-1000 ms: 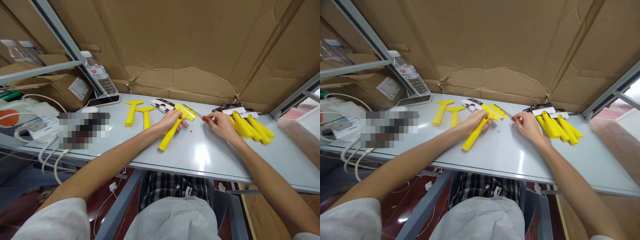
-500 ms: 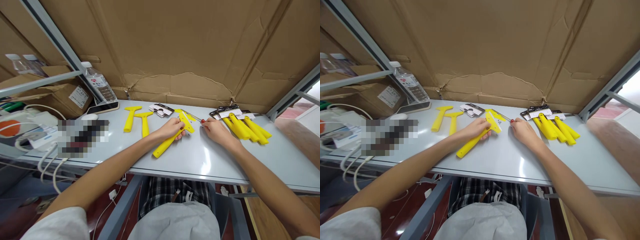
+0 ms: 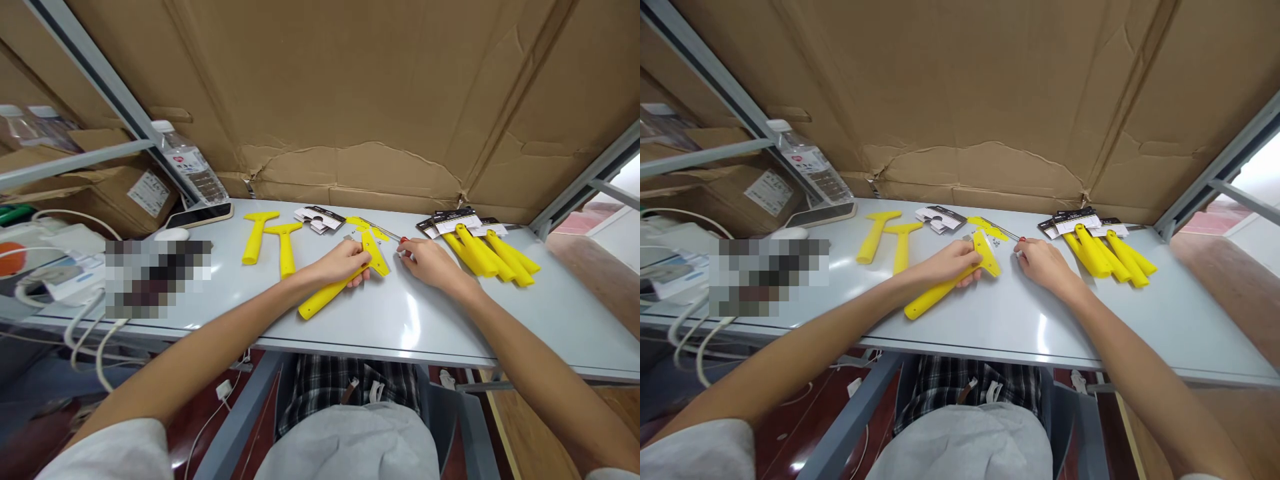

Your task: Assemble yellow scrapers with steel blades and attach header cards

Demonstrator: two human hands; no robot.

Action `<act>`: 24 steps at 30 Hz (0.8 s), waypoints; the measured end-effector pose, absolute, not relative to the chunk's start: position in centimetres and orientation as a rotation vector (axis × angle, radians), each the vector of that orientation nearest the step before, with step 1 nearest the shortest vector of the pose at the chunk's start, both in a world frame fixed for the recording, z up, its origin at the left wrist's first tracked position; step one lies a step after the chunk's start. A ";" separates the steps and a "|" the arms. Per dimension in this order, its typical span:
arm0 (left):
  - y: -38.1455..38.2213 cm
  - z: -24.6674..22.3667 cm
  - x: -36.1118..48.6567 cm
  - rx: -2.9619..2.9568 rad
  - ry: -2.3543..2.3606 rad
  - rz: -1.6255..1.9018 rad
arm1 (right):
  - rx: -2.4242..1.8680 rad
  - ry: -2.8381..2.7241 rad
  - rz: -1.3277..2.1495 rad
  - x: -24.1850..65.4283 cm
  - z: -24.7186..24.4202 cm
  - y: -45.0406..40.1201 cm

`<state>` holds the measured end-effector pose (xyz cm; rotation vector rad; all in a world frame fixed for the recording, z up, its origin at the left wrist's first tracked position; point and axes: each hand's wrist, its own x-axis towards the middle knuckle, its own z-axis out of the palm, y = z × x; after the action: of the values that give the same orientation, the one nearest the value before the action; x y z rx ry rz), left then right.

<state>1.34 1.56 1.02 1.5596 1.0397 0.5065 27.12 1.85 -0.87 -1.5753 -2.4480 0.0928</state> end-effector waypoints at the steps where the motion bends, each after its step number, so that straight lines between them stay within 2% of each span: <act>1: 1.5 1.1 1.4 1.563 1.037 0.509 | -1.566 -2.450 0.094 27.1 -0.9 1.8; 9: 1.8 0.3 1.1 1.617 1.044 0.477 | -1.488 -2.411 0.165 27.5 -1.4 2.3; 17: 1.4 0.5 1.6 1.674 1.046 0.443 | -1.112 -1.860 0.532 24.8 -0.8 1.0; 24: 0.6 1.0 2.0 1.785 1.038 0.438 | -1.090 -1.772 0.754 22.6 -1.5 0.0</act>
<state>2.02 0.55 0.96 1.7846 1.0377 0.4379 22.58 0.02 -1.55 -1.0897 -1.7719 0.7542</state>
